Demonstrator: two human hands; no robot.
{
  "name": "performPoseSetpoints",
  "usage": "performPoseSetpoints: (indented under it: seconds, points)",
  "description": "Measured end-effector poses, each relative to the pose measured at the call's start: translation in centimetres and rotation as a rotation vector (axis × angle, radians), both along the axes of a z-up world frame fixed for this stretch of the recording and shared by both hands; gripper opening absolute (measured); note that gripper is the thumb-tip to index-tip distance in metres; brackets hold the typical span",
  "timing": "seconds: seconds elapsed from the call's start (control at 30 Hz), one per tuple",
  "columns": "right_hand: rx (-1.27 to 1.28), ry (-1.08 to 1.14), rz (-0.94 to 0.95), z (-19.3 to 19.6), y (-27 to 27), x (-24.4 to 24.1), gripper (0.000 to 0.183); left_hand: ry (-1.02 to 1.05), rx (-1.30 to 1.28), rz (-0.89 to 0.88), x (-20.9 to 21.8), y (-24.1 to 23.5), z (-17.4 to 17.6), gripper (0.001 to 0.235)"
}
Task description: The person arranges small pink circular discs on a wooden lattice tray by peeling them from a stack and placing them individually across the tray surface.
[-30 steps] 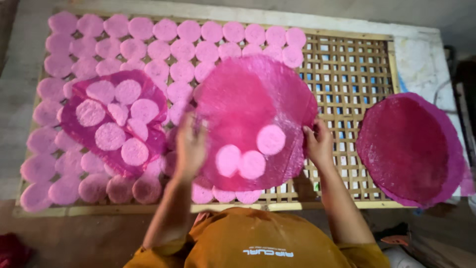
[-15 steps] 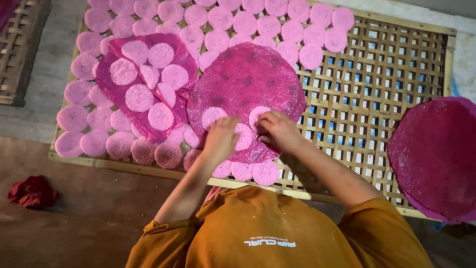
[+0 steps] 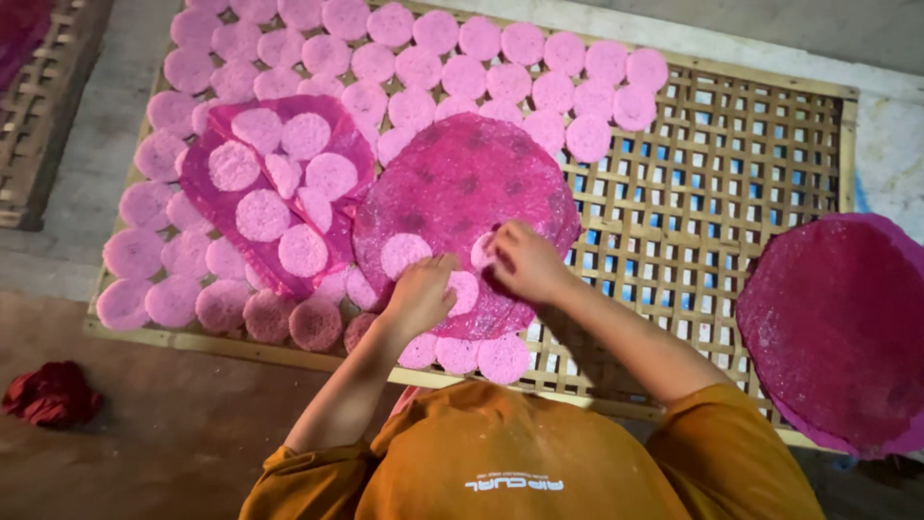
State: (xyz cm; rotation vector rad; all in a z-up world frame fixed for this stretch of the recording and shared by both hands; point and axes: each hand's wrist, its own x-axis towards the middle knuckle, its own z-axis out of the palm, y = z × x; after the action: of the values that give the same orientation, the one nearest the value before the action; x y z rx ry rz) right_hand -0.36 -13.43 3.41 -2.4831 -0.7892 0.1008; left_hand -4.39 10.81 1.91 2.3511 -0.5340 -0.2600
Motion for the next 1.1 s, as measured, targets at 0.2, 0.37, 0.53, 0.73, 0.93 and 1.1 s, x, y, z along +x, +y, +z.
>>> performPoseSetpoints:
  seconds: [0.2, 0.37, 0.53, 0.73, 0.93, 1.1]
  points:
    - [-0.113, -0.204, 0.164, 0.8, -0.4, -2.6, 0.046, 0.034, -0.129, 0.013, -0.2, 0.3, 0.0, 0.031]
    - [-0.108, -0.329, 0.182, -0.1, -1.2, -1.1, 0.039, 0.041, -0.115, 0.022, -0.8, 0.1, -0.3, 0.028]
    - [-0.153, 0.108, 0.037, -3.0, -1.4, 2.1, 0.016, 0.006, -0.115, 0.02, -0.8, 0.4, -0.6, 0.03]
    - [1.009, 1.0, -0.646, -9.0, -5.5, 8.2, 0.037, -0.017, -0.173, -0.005, -0.9, 0.5, -0.8, 0.03]
    - [1.463, 0.787, -0.997, -11.8, -17.3, 13.1, 0.034, -0.02, -0.248, 0.011, -1.3, 0.6, -0.7, 0.027]
    - [1.054, 0.558, -0.905, -11.9, -23.8, 15.8, 0.023, 0.01, -0.258, 0.044, -1.5, 0.2, -0.5, 0.028]
